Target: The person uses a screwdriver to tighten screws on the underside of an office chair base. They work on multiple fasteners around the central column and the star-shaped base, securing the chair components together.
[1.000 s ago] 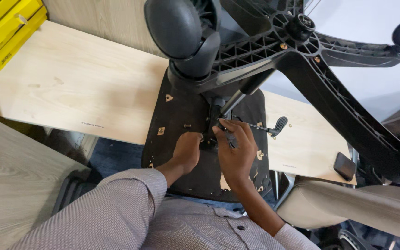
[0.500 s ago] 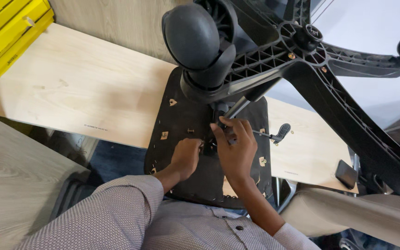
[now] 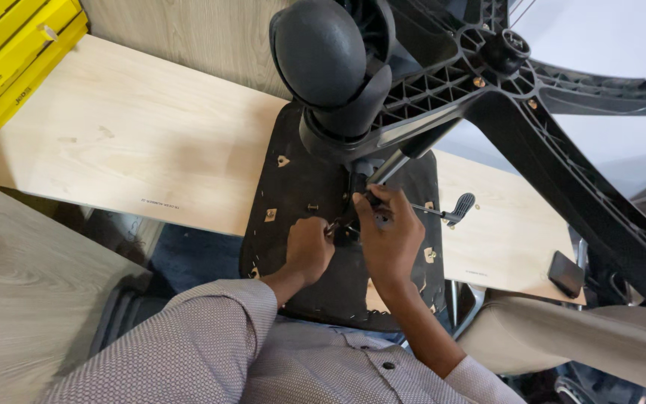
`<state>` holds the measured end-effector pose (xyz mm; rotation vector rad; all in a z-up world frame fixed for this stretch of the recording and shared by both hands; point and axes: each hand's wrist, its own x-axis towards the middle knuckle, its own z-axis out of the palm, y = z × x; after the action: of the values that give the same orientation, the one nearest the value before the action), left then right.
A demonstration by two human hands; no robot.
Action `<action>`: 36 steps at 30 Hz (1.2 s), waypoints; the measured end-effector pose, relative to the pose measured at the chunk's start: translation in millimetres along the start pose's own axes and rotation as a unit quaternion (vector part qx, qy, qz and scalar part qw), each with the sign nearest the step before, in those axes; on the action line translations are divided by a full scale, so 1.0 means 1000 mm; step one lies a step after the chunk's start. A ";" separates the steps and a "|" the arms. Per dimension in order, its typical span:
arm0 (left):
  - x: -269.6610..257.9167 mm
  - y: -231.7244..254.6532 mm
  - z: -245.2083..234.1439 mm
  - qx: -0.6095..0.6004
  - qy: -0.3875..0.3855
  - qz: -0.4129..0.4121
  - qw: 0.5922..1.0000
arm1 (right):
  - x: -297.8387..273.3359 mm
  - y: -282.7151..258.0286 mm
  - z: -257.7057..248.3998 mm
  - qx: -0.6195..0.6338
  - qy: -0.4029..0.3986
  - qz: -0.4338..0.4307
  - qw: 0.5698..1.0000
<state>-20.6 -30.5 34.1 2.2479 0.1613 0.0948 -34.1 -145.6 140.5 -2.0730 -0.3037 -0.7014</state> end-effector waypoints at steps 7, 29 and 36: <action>-0.007 -0.010 0.001 0.029 -0.010 0.029 0.999 | -0.007 -0.008 -0.002 -0.011 -0.007 0.018 1.000; 0.002 -0.023 -0.002 0.002 -0.038 0.082 0.996 | -0.022 -0.016 0.005 -0.043 0.003 0.005 0.999; 0.003 -0.023 0.005 0.006 0.025 0.123 0.992 | -0.020 -0.015 0.004 0.056 -0.008 -0.012 0.998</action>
<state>-18.8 -19.3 13.4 2.2687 -0.0899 0.2832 -55.9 -132.8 137.6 -1.9728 -0.3694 -0.6691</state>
